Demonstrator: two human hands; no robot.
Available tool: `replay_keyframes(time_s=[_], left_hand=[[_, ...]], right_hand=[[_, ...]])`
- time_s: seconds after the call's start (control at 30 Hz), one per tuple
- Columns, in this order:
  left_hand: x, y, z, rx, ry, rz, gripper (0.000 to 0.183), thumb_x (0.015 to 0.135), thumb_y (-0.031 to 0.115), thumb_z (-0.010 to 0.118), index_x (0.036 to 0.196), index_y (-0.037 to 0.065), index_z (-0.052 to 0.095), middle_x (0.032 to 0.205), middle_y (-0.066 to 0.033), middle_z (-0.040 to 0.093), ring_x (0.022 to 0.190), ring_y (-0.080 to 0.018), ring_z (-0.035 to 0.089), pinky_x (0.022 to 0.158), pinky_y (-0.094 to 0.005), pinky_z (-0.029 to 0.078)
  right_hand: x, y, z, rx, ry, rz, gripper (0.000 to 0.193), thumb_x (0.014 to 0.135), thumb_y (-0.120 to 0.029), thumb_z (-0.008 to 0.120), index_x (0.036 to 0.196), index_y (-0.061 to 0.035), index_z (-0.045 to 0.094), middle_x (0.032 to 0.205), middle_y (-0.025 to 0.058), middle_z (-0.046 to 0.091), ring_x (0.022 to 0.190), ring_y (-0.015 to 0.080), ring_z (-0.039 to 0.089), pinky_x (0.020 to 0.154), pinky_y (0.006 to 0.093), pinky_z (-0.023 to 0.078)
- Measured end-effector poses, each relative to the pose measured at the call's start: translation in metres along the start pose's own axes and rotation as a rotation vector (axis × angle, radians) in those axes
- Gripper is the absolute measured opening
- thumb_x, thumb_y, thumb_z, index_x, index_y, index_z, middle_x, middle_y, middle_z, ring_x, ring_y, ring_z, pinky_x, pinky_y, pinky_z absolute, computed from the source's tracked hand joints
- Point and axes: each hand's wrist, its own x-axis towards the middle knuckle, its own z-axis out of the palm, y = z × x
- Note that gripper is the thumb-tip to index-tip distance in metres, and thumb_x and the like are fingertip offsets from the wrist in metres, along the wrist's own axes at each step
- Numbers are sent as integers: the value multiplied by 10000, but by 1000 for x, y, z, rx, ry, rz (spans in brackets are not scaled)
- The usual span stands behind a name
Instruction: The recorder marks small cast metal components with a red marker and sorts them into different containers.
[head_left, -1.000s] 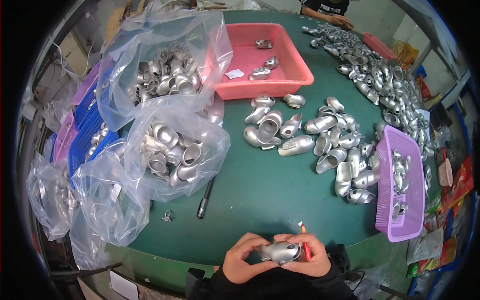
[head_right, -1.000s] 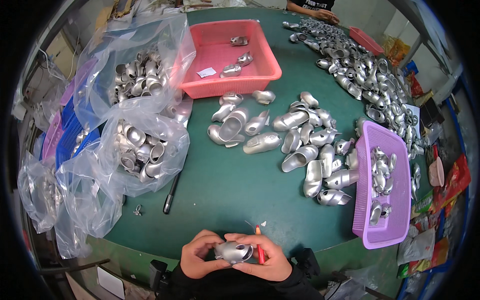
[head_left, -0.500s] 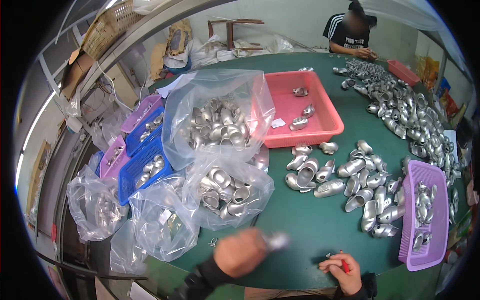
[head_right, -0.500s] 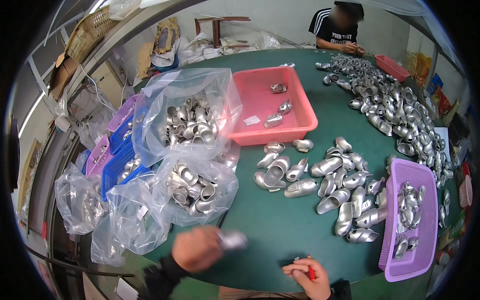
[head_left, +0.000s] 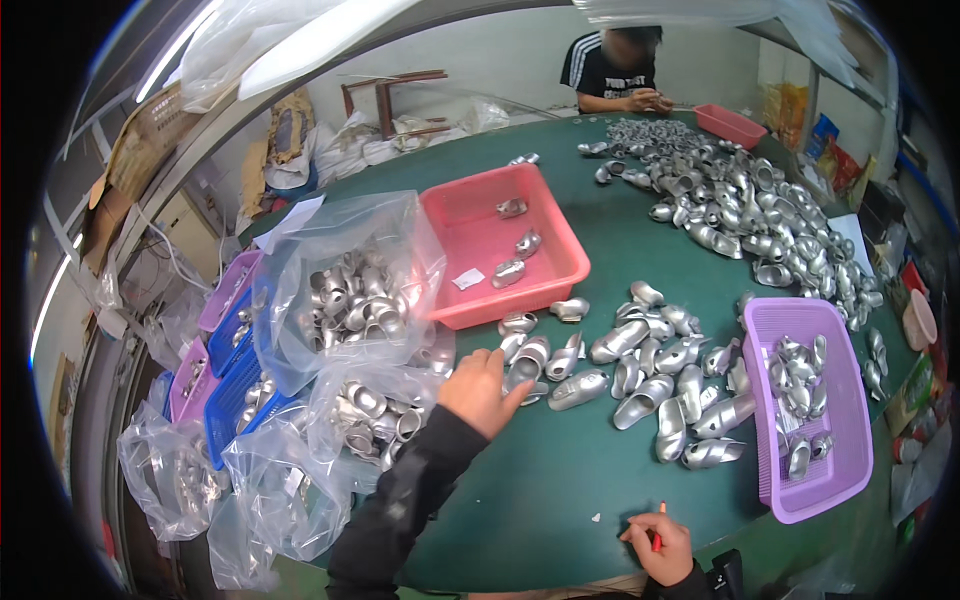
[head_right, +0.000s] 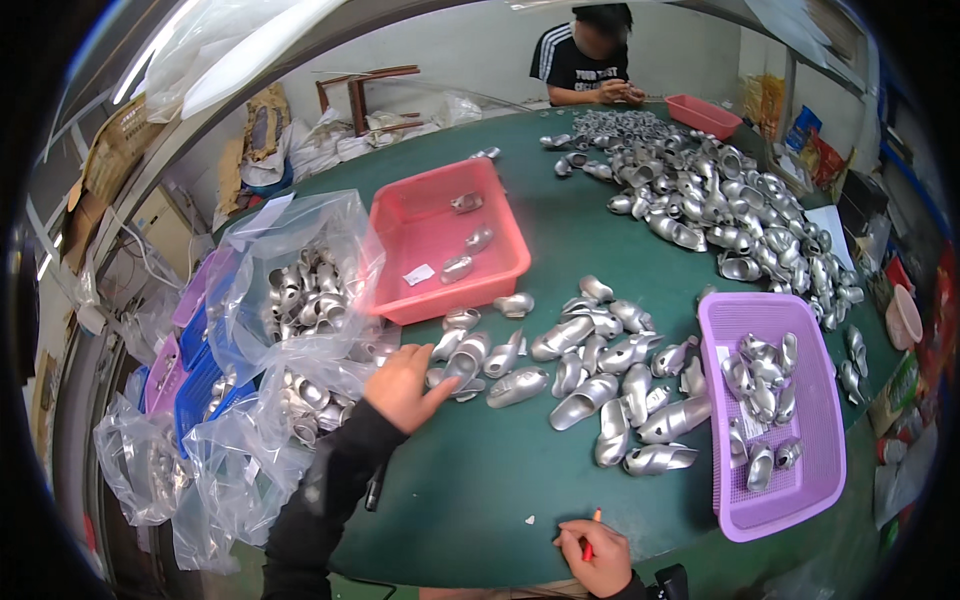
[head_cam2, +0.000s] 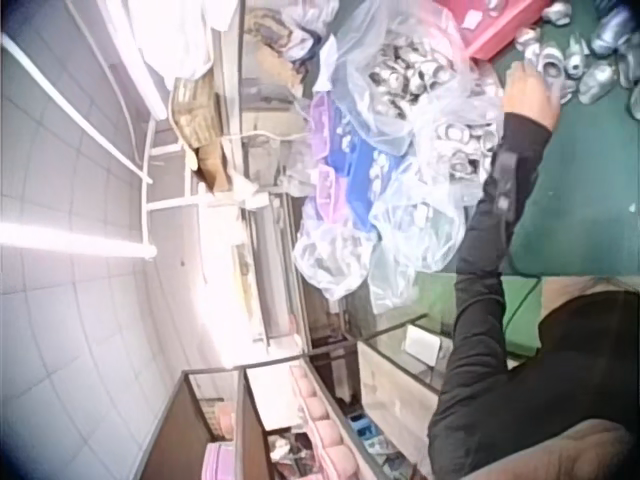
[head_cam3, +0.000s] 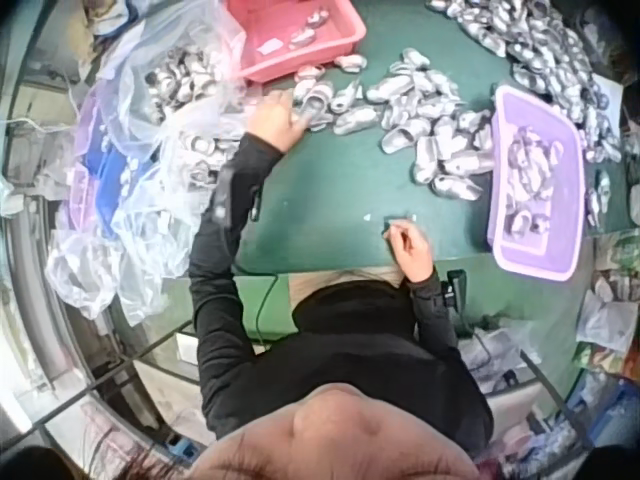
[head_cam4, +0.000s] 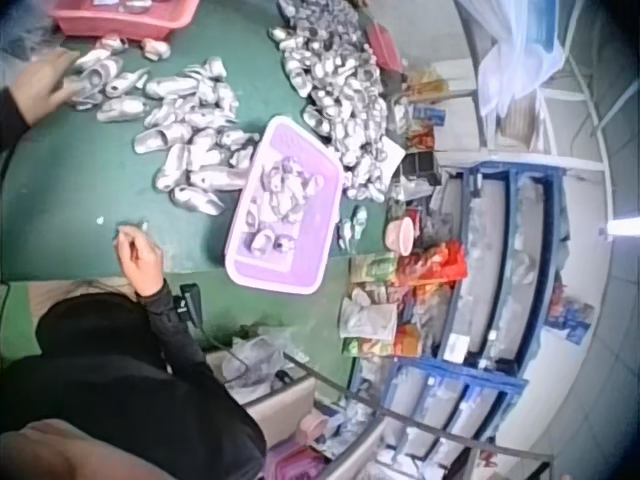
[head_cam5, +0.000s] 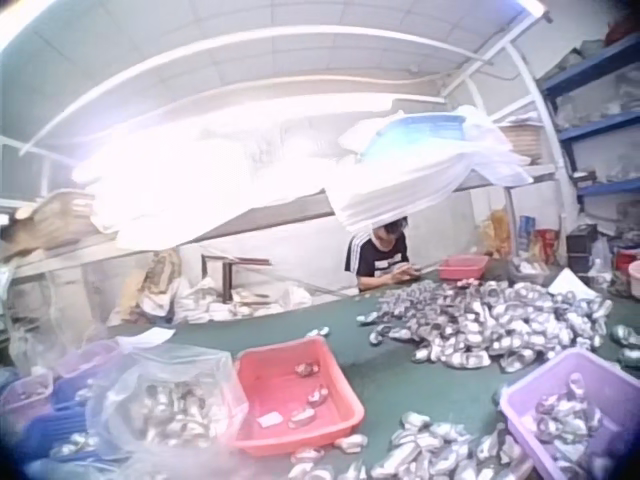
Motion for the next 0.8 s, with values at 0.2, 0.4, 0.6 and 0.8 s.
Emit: replay_keyframes(time_s=[0.2,0.4,0.6,0.8], left_hand=[[34,-5,75,-46,-71,-333,572,621,422,591,1007,45,403,882,-160,515,862,-329,494,683,-369,411],[-13,9,54,-275,-259,-50,511,629,337,598,1016,67,404,831,-145,534,792,-304,515,667,-345,412],[-81,28,30,-184,-137,167,508,622,251,596,1040,20,425,796,-146,532,690,-288,500,622,-347,374],[-127,45,20,-1208,27,-328,433,781,211,455,1094,-63,336,876,-159,511,676,-217,528,586,-270,431]], right_hand=[[-2,11,-5,129,5,15,63,751,-14,477,806,16,473,606,85,572,545,119,552,515,217,437],[0,14,-2,136,37,22,71,743,-31,503,803,7,492,592,63,569,532,107,542,499,211,413],[-5,11,-5,228,-14,102,84,761,-34,488,829,14,478,649,71,579,608,100,552,561,214,431],[-4,-16,12,384,-87,93,142,780,-37,470,909,20,458,764,86,583,674,102,541,612,212,432]])
